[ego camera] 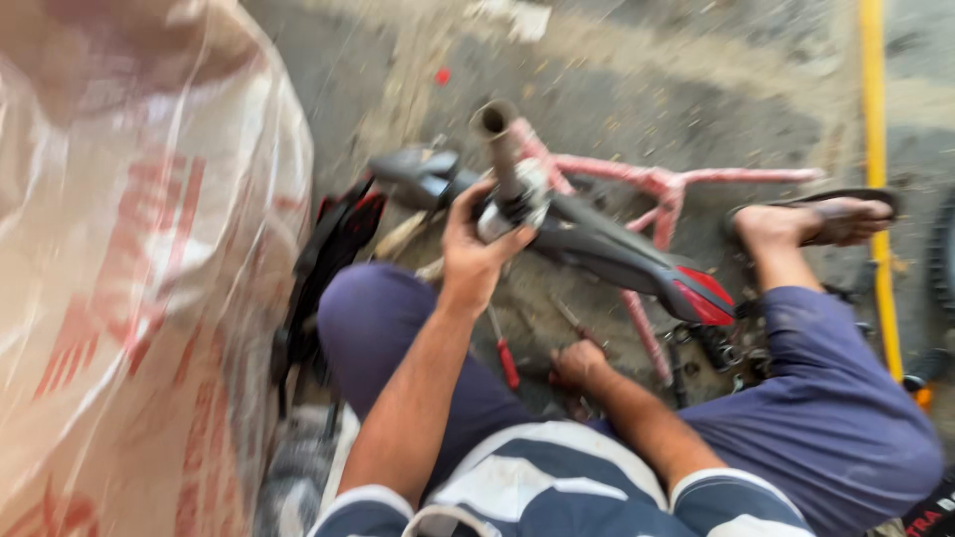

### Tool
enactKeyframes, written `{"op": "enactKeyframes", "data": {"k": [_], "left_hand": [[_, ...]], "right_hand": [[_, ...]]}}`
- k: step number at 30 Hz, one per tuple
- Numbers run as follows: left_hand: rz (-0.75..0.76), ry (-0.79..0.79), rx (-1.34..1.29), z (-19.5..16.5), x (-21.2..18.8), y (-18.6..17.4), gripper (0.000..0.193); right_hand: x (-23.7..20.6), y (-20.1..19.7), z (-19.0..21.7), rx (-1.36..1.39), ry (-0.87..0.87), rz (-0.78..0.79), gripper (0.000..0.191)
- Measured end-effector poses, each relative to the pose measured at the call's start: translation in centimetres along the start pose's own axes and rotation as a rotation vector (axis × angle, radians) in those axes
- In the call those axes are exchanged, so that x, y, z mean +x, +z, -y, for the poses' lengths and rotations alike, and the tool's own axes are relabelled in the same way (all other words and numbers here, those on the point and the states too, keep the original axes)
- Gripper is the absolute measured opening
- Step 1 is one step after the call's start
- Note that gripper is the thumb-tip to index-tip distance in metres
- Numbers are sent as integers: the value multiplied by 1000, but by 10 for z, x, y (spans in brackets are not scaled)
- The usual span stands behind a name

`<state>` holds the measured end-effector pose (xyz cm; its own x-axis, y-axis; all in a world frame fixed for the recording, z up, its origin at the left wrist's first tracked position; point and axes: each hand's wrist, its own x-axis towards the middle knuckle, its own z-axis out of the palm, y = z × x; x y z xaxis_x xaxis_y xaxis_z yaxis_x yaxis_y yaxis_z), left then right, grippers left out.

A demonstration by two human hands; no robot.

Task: The person sits on the floor assembling a bicycle, fitting the handlebar stem onto the fork steerer tube of the frame. They align the parts by hand, tap the assembly with a wooden stick and hammer, and tighten components using a screwdriver and pliers.

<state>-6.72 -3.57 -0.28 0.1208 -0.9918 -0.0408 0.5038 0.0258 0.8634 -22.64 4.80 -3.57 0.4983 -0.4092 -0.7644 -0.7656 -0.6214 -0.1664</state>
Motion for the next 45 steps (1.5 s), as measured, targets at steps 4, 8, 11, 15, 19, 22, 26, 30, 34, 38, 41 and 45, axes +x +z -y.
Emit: {"op": "enactKeyframes", "data": {"k": [4, 8, 11, 15, 19, 22, 26, 30, 34, 38, 41, 45], "left_hand": [[-93, -52, -27, -11, 9, 13, 66], [-61, 4, -10, -24, 11, 25, 62], [-54, -9, -70, -28, 6, 31, 62], [-46, -5, -75, -32, -4, 35, 60], [-58, -35, -64, -37, -9, 38, 60], [-30, 6, 71, -37, -14, 34, 57], [-20, 21, 140, -33, -22, 14, 62], [-29, -16, -60, -31, -23, -2, 61], [2, -11, -239, -33, -26, -3, 59], [57, -9, -186, -36, -30, -2, 59], [53, -22, -138, -38, -34, -2, 59], [37, -31, -153, -41, -35, -3, 59]], "right_hand": [[-20, -16, -9, 63, -15, 89, 29], [-43, -16, -11, 520, 115, 25, 38], [-55, -13, -9, 647, 57, -263, 36], [-81, -10, -9, 1250, -129, -394, 47], [-113, -5, -18, 1631, -200, -314, 71], [-131, 3, -14, 1779, -344, -301, 61], [-138, 22, -3, 1505, -160, -279, 41], [-134, 35, 9, 973, 5, -330, 34], [-119, 21, 20, 1030, 19, -344, 34], [-95, -18, 25, 1029, 233, -375, 34], [-80, -48, 28, 801, 405, -418, 41], [-70, -73, 38, 1157, 69, -769, 38]]}}
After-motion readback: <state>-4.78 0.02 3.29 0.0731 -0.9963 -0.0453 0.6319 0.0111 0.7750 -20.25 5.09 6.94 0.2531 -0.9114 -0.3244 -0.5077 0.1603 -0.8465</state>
